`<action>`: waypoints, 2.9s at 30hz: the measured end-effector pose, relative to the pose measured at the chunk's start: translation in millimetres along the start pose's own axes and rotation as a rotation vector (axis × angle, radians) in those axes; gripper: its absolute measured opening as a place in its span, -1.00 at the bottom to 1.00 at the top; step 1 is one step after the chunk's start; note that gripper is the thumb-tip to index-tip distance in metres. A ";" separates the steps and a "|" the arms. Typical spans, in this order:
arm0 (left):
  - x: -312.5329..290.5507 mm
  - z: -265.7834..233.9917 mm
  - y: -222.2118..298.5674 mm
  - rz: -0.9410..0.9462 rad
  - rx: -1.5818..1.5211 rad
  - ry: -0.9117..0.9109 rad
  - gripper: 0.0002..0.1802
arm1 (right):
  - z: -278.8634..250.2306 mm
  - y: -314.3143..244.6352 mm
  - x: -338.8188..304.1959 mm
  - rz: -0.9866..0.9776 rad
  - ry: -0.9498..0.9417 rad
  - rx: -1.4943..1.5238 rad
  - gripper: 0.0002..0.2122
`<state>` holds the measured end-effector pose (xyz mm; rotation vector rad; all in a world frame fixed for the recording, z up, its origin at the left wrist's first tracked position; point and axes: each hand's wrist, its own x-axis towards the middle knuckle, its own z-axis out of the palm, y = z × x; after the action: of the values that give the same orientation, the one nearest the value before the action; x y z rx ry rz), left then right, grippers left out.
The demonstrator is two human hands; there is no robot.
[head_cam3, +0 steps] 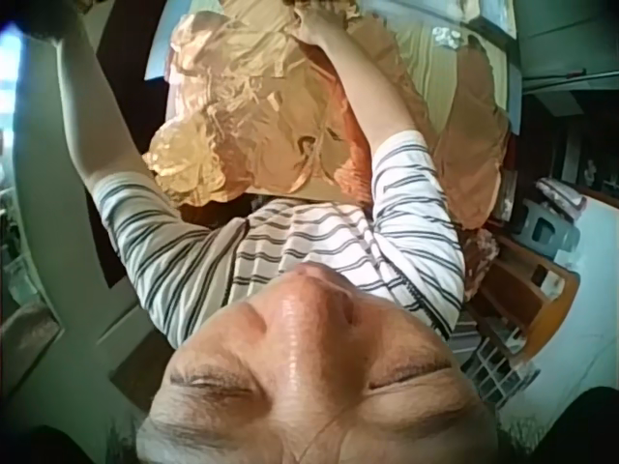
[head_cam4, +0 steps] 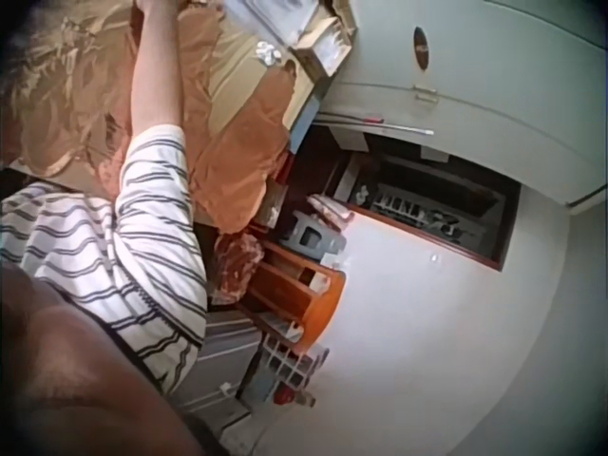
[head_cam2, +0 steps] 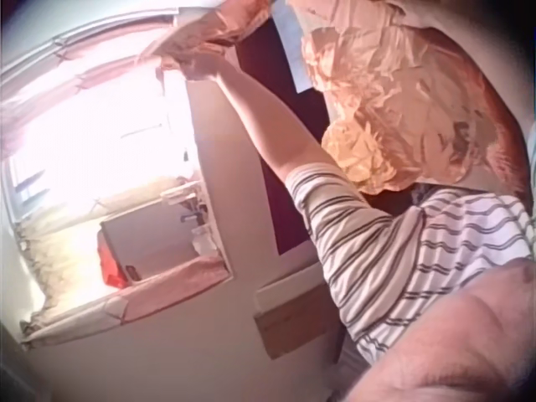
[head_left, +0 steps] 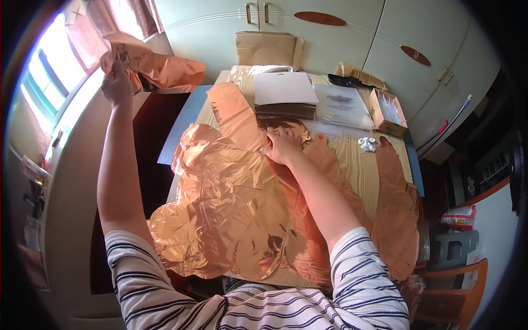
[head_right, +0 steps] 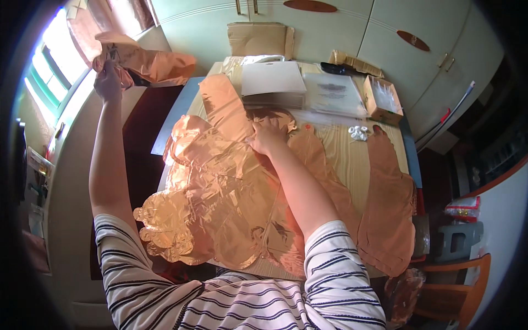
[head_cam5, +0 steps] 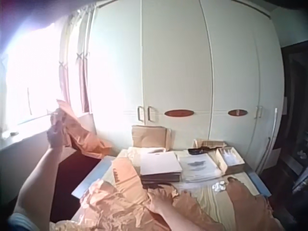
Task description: Folding a large metallic foil balloon onto a cardboard insert for retail packaging.
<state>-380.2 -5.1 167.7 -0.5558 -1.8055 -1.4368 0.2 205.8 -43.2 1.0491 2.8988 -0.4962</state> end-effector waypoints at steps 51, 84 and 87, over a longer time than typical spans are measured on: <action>-439.5 -176.8 154.4 0.745 -0.445 -1.452 -0.56 | 32.6 68.3 -409.7 -0.400 0.615 -0.232 -0.76; -438.7 -154.0 158.5 0.696 -0.536 -1.451 -0.52 | 29.1 55.1 -512.6 0.233 0.252 0.447 -0.81; -440.8 -151.3 160.4 0.706 -0.562 -1.432 -0.53 | 70.9 70.7 -522.5 0.692 0.165 1.185 -0.62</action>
<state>54.9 -54.9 -58.4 -2.6874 -1.6448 -0.9673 442.6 -88.7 -65.9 2.0641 1.8828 -2.1683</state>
